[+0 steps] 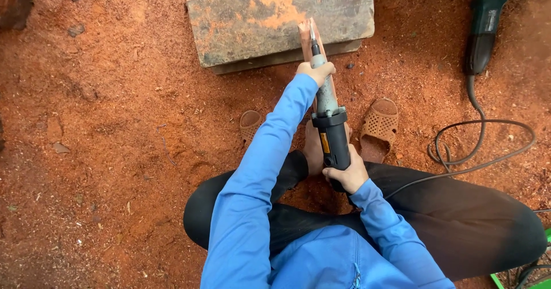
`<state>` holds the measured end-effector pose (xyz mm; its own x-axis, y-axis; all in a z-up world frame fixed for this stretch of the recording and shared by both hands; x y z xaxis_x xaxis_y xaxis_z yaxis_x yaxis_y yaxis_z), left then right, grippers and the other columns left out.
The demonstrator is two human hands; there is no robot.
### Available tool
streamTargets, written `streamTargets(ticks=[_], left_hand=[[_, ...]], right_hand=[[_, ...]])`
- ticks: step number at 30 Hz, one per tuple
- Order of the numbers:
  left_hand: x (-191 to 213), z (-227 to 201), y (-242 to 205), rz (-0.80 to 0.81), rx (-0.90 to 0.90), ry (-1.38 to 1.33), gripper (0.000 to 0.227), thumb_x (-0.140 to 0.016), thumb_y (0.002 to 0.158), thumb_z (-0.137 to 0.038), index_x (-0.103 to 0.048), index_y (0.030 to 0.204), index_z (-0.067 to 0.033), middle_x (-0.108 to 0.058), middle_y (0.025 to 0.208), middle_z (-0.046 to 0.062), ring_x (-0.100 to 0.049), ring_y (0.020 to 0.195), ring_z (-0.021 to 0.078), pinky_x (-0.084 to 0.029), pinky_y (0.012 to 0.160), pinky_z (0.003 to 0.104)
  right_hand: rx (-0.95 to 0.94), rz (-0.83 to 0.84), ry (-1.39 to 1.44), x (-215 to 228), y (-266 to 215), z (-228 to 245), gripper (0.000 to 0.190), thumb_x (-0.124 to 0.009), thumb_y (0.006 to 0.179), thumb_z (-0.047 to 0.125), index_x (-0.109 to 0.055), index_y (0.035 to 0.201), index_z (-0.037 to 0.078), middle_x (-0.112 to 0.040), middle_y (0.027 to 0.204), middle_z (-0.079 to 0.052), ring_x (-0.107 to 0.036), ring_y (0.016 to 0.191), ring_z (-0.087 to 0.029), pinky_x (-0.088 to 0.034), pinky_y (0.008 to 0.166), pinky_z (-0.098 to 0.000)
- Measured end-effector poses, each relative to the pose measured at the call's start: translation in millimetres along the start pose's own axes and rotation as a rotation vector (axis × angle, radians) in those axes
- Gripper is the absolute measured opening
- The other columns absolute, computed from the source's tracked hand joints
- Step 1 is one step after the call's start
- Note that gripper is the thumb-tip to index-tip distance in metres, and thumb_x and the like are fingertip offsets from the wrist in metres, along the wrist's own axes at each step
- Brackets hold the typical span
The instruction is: Using a handheld rotary tool to shape and smooth a long piece of wood while sitting on the floor.
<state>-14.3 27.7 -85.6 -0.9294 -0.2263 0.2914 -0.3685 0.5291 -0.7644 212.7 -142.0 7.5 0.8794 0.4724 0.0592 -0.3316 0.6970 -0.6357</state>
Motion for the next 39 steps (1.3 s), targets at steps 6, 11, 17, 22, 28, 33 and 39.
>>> streamTargets(ticks=[6,11,17,22,28,33,39], left_hand=[[2.2,2.7,3.4,-0.008,-0.015,-0.01,0.052,-0.083,0.058,-0.039,-0.077,0.1,-0.0094,-0.075,0.102,0.012,-0.073,0.103,0.0316,-0.059,0.092,0.045],[8.3,3.7,4.3,0.01,-0.014,-0.047,0.041,-0.082,0.058,-0.037,-0.077,0.09,-0.0116,-0.073,0.095,0.011,-0.073,0.097,0.0308,-0.058,0.09,0.045],[9.7,5.9,8.4,0.026,-0.039,-0.076,0.033,-0.081,0.058,-0.035,-0.077,0.081,-0.0126,-0.072,0.087,0.011,-0.072,0.09,0.0297,-0.057,0.086,0.046],[15.7,2.3,-2.4,0.035,-0.059,-0.099,0.028,-0.08,0.058,-0.034,-0.076,0.074,-0.0126,-0.072,0.079,0.009,-0.072,0.084,0.0276,-0.056,0.087,0.041],[17.8,-0.7,-7.3,0.049,-0.065,-0.1,0.022,-0.078,0.058,-0.035,-0.076,0.068,-0.0152,-0.073,0.073,0.006,-0.073,0.079,0.0246,-0.057,0.086,0.038],[18.3,-1.2,-8.7,0.064,-0.078,-0.105,0.021,-0.076,0.058,-0.037,-0.077,0.065,-0.0165,-0.073,0.071,0.005,-0.073,0.078,0.0242,-0.056,0.089,0.036],[17.4,-2.0,-10.4,0.043,-0.09,-0.083,0.021,-0.076,0.058,-0.038,-0.077,0.063,-0.0174,-0.074,0.07,0.004,-0.075,0.081,0.0239,-0.056,0.09,0.036]], right_hand=[[0.029,-0.037,-0.127,10.0,12.5,-13.6,0.064,-0.1,0.056,0.019,-0.061,0.104,0.005,-0.068,0.08,-0.022,-0.072,0.071,-0.035,-0.048,0.047,-0.0388],[0.033,-0.043,-0.173,8.5,11.0,-15.4,0.066,-0.1,0.057,0.023,-0.062,0.108,0.008,-0.068,0.084,-0.019,-0.069,0.076,-0.032,-0.048,0.053,-0.0392],[0.034,-0.048,-0.177,8.3,11.3,-18.5,0.067,-0.101,0.056,0.023,-0.063,0.11,0.01,-0.068,0.085,-0.017,-0.067,0.078,-0.031,-0.047,0.056,-0.0388],[0.045,-0.041,-0.189,7.9,11.5,-17.5,0.066,-0.1,0.058,0.022,-0.063,0.111,0.01,-0.068,0.087,-0.017,-0.067,0.079,-0.031,-0.046,0.057,-0.0386],[0.028,-0.039,-0.189,6.3,11.7,-18.0,0.067,-0.1,0.057,0.021,-0.062,0.111,0.012,-0.067,0.087,-0.016,-0.066,0.079,-0.03,-0.046,0.056,-0.0388],[0.022,-0.034,-0.189,6.9,11.4,-13.0,0.065,-0.1,0.058,0.02,-0.062,0.11,0.011,-0.067,0.086,-0.017,-0.066,0.078,-0.031,-0.047,0.055,-0.0388],[0.038,-0.033,-0.207,5.9,13.7,-19.4,0.067,-0.1,0.058,0.022,-0.061,0.111,0.011,-0.067,0.088,-0.018,-0.067,0.08,-0.031,-0.046,0.056,-0.0393]])
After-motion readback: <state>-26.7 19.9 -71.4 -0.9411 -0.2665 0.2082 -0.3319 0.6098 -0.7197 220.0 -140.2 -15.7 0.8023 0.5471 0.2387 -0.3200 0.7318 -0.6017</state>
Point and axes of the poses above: each hand's wrist, its own y-axis towards the middle knuckle, its own x-axis out of the back of the hand, z = x × y, the point moved 4 cm from there along y, towards the middle knuckle
